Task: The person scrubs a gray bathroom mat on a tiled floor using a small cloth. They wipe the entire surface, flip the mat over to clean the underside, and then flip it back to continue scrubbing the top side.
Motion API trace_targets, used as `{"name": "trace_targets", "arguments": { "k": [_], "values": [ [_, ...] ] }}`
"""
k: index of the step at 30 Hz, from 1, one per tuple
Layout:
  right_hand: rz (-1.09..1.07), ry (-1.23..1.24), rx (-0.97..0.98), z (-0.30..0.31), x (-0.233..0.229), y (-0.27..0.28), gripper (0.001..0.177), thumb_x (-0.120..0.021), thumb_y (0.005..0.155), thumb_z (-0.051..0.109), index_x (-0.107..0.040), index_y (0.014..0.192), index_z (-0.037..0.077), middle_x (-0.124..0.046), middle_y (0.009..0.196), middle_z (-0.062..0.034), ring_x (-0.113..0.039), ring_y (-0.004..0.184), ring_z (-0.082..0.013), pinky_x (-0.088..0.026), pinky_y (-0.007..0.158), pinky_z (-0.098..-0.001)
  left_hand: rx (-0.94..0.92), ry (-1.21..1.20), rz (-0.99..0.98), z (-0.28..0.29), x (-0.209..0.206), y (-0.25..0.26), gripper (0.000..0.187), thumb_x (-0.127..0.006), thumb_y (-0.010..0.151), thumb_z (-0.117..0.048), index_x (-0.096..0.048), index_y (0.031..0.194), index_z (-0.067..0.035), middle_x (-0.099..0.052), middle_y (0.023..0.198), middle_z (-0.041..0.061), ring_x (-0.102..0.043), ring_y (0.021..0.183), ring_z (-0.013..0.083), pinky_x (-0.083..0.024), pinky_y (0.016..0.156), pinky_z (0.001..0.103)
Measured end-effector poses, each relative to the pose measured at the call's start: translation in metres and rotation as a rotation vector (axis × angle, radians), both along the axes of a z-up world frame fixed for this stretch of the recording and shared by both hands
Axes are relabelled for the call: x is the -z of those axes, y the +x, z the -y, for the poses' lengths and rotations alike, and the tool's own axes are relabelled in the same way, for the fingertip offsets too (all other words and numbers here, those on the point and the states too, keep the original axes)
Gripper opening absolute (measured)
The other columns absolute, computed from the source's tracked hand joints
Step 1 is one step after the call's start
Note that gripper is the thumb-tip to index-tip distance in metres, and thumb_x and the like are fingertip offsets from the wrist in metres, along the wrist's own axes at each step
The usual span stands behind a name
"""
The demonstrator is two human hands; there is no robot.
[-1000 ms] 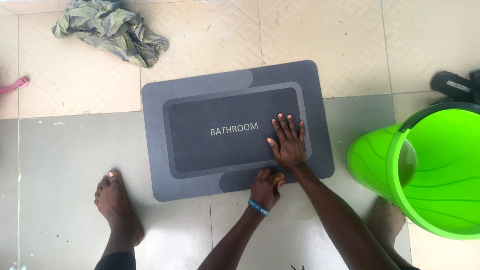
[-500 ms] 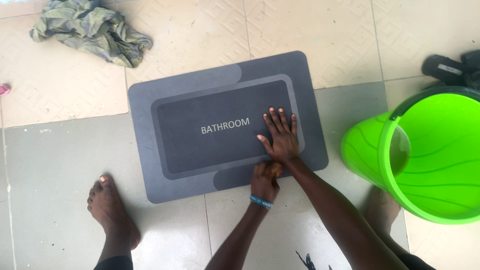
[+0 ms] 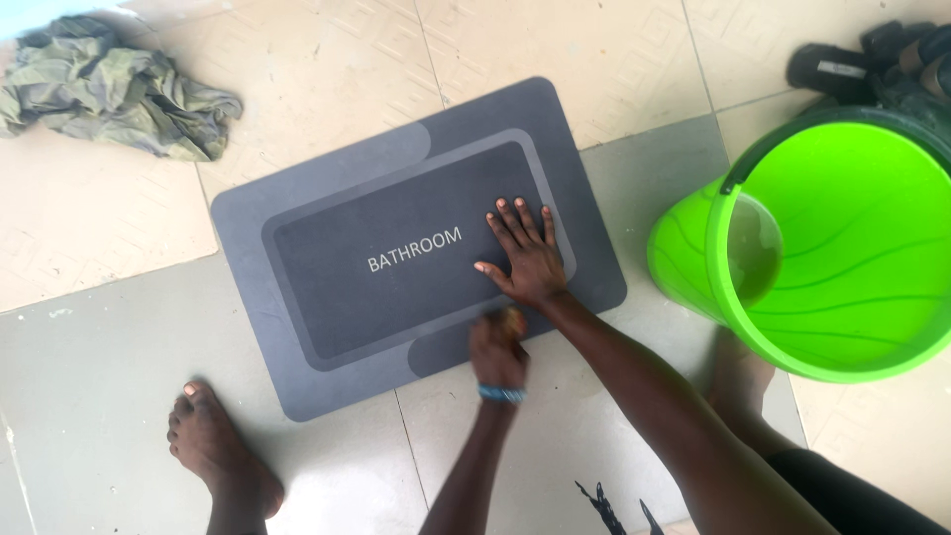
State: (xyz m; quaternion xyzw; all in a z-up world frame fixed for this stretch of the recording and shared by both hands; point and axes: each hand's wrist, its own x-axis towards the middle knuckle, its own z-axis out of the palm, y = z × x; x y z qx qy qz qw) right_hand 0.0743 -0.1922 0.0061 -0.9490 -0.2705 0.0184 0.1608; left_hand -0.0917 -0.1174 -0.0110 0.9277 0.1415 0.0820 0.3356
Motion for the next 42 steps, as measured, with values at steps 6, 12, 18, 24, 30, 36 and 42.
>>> {"name": "trace_targets", "arguments": {
  "k": [6,12,18,24,30,36,42],
  "values": [
    [-0.009,-0.004,-0.012,0.002,0.000,-0.005,0.086,-0.036,0.098,0.073,-0.033,0.160,0.014,-0.020,0.171,-0.0080,-0.007,0.159,-0.0274,0.004,0.125,-0.0587,-0.041,0.046,-0.029,-0.047,0.003,0.009,0.045,-0.071,0.076,0.004,-0.064,0.120,0.004,-0.061,0.113,0.022,-0.062,0.102,0.0349,-0.055,0.089,0.045],
    [-0.006,0.009,0.068,-0.001,-0.001,-0.003,0.074,-0.033,0.103,0.060,-0.035,0.158,0.010,-0.020,0.169,-0.0121,-0.010,0.158,-0.0295,-0.001,0.126,-0.0576,-0.415,0.099,-0.059,-0.102,-0.001,0.065,0.042,-0.071,0.082,0.003,-0.065,0.123,0.000,-0.062,0.123,0.021,-0.062,0.111,0.0341,-0.056,0.098,0.045],
    [-0.008,0.132,0.397,-0.005,0.011,0.000,0.060,-0.025,0.112,0.039,-0.037,0.156,-0.001,-0.027,0.168,-0.0178,-0.020,0.158,-0.0315,-0.014,0.130,-0.0474,0.031,-0.094,-0.067,-0.018,-0.002,0.033,0.038,-0.073,0.077,0.005,-0.067,0.115,0.001,-0.064,0.113,0.019,-0.062,0.105,0.0357,-0.055,0.093,0.047],
    [0.026,0.062,0.381,-0.005,0.009,0.003,0.063,-0.025,0.111,0.040,-0.037,0.155,-0.002,-0.027,0.167,-0.0196,-0.019,0.156,-0.0322,-0.014,0.129,-0.0471,0.110,0.037,0.062,-0.044,0.011,0.047,0.040,-0.076,0.086,-0.004,-0.063,0.124,0.000,-0.065,0.116,0.019,-0.063,0.102,0.0312,-0.058,0.088,0.042],
    [0.022,0.016,0.356,-0.005,0.006,0.002,0.068,-0.026,0.111,0.045,-0.033,0.155,-0.006,-0.025,0.167,-0.0222,-0.016,0.157,-0.0333,-0.012,0.129,-0.0484,-0.473,0.194,-0.025,-0.157,0.019,0.154,0.035,-0.074,0.091,-0.006,-0.068,0.125,-0.005,-0.064,0.124,0.021,-0.064,0.109,0.0328,-0.055,0.098,0.047],
    [0.031,0.008,0.344,-0.005,0.007,0.003,0.072,-0.027,0.110,0.048,-0.032,0.155,-0.008,-0.024,0.166,-0.0250,-0.014,0.157,-0.0345,-0.011,0.129,-0.0491,-0.473,0.019,-0.116,-0.153,0.029,0.132,0.036,-0.071,0.091,-0.005,-0.066,0.127,-0.001,-0.060,0.138,0.021,-0.060,0.123,0.0335,-0.053,0.104,0.045],
    [0.022,0.012,0.354,-0.007,0.008,0.006,0.074,-0.029,0.109,0.050,-0.033,0.155,-0.008,-0.025,0.166,-0.0246,-0.015,0.157,-0.0344,-0.010,0.128,-0.0496,-0.280,-0.041,0.047,-0.005,0.020,-0.036,0.040,-0.068,0.082,0.004,-0.066,0.121,-0.004,-0.068,0.115,0.017,-0.067,0.103,0.0302,-0.060,0.089,0.044]
  ]
}}
